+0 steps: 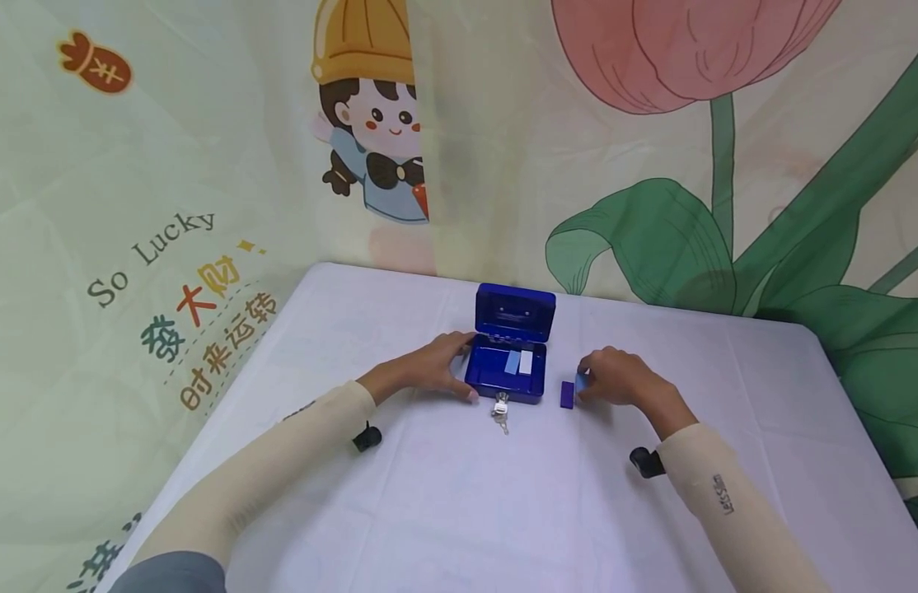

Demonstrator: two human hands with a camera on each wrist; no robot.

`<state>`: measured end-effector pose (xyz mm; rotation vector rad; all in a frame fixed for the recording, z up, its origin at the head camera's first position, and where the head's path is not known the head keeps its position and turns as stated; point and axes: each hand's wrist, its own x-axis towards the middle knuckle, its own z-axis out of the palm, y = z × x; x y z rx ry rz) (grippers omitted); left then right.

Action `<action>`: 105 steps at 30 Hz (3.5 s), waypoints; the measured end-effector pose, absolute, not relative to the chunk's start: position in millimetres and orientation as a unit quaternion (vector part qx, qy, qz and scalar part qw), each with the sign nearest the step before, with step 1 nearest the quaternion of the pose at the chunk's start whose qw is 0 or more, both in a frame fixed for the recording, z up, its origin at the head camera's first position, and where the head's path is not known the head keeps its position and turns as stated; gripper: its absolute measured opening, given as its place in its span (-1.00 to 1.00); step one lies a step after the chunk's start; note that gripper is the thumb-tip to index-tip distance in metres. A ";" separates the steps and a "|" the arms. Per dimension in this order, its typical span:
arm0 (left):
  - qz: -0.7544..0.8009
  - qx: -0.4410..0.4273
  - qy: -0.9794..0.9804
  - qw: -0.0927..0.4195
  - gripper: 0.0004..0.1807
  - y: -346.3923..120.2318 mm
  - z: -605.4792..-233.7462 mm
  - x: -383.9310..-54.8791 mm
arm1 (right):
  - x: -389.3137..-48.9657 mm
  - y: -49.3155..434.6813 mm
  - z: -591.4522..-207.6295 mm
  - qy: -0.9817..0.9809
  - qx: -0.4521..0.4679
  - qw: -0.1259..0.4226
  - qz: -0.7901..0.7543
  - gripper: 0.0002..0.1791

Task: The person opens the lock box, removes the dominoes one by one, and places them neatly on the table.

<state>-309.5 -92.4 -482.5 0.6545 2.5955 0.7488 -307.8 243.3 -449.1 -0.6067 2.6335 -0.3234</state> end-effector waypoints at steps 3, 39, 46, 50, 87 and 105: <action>0.264 0.230 0.919 0.182 0.27 -92.5 -482.1 -309.2 | -307.2 245.2 -451.4 0.947 -0.219 0.208 -0.112 -0.48; 0.258 0.233 0.920 0.179 0.28 -93.4 -483.8 -309.7 | -289.9 244.4 -460.7 0.952 -0.204 0.195 -0.115 -0.41; 0.260 0.230 0.920 0.181 0.28 -93.2 -483.4 -309.1 | -289.8 245.0 -462.3 0.953 -0.205 0.191 -0.116 -0.42; 0.260 0.230 0.920 0.181 0.29 -93.1 -483.0 -309.0 | -290.3 245.5 -463.3 0.953 -0.206 0.191 -0.116 -0.41; 0.269 0.236 0.916 0.179 0.28 -94.6 -483.6 -309.5 | -303.8 193.1 -420.2 0.947 -0.253 0.152 -0.130 -0.43; 0.273 0.238 0.914 0.181 0.25 -95.2 -481.0 -307.2 | -315.5 154.5 -434.6 0.948 -0.268 0.136 -0.102 -0.53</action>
